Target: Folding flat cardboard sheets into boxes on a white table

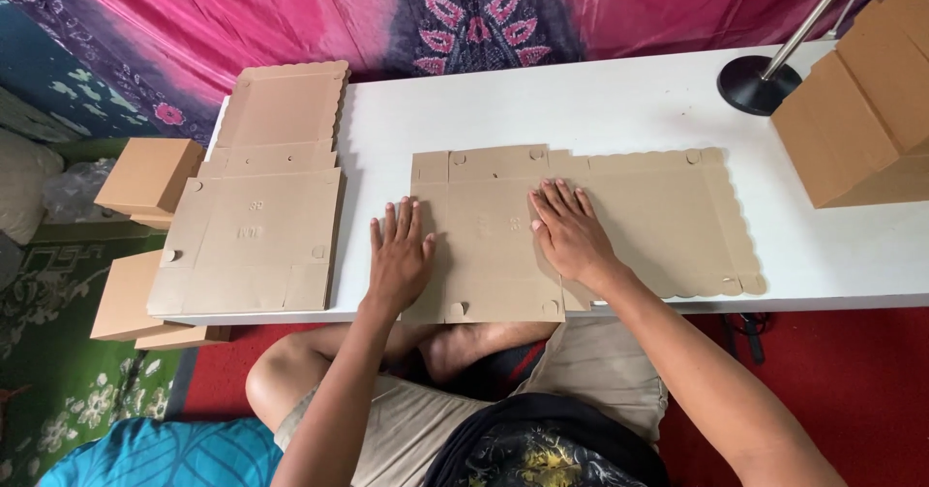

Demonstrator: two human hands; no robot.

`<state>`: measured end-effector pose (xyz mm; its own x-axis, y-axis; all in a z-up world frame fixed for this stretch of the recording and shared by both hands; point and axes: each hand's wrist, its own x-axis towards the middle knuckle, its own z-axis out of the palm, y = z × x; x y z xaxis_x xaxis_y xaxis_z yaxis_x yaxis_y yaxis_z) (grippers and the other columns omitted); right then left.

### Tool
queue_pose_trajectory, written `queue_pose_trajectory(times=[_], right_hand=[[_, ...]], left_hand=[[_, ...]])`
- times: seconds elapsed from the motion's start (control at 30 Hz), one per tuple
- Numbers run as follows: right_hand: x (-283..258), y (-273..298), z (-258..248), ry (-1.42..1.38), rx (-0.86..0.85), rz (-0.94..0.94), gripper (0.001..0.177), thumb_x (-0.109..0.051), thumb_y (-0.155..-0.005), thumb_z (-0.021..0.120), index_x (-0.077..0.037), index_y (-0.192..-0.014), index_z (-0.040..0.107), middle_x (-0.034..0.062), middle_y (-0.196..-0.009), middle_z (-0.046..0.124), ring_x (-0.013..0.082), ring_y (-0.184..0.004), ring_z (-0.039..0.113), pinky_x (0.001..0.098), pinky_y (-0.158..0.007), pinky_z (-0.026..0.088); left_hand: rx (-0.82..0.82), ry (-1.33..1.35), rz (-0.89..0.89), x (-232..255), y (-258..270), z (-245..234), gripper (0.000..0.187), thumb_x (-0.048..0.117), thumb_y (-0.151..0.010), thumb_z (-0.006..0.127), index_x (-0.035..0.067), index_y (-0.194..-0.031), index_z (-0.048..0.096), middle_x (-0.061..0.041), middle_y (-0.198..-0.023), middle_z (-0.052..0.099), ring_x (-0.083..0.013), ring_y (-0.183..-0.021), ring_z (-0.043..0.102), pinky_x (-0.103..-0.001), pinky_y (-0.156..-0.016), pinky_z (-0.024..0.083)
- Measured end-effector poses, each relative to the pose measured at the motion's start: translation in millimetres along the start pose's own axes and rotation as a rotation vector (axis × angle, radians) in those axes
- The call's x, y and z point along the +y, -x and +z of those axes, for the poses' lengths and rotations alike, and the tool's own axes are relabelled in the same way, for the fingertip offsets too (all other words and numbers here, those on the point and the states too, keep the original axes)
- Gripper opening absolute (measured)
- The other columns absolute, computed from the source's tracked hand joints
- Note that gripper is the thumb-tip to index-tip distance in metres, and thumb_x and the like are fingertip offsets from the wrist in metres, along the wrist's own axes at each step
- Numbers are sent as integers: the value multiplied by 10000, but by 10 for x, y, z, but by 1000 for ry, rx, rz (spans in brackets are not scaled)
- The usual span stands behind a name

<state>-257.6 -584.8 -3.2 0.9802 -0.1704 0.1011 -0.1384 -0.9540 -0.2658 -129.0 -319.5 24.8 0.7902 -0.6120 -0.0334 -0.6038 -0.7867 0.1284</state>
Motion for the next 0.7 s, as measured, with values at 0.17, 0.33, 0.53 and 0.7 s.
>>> queue_pose_trajectory(times=[0.17,0.33,0.53,0.7], right_hand=[[5,-1,21,14,-6,4,578,-378,-1085,286,-105,-1587,374,190,-1660,299,361,-1552,220,530,-1246,88],[16,-11,56,19,3,2,566,-374,-1091,282,-112,-1582,384,174,-1665,295,347,-1553,215,516,-1249,85],[-14,-12,22,19,-5,38,553,-370,-1084,289,-139,-1579,380,132,-1676,282,312,-1558,204,490,-1259,84],[-10,-39,-64,-17,-40,17,563,-366,-1076,294,-116,-1572,387,160,-1667,289,340,-1553,213,511,-1253,90]], left_hand=[[20,14,-18,216,-174,33,667,469,-1084,169,86,-1618,283,-150,-1692,222,-320,-1577,146,-521,-1259,19],[42,136,196,913,-321,2,653,450,-1070,230,59,-1575,365,-166,-1654,310,-341,-1555,215,-533,-1258,88],[125,101,283,944,-746,144,642,414,-1083,223,25,-1574,363,-188,-1654,306,-340,-1553,230,-516,-1265,125],[83,14,148,522,-1056,394,692,474,-1067,214,45,-1602,308,-167,-1689,228,-316,-1571,182,-487,-1269,67]])
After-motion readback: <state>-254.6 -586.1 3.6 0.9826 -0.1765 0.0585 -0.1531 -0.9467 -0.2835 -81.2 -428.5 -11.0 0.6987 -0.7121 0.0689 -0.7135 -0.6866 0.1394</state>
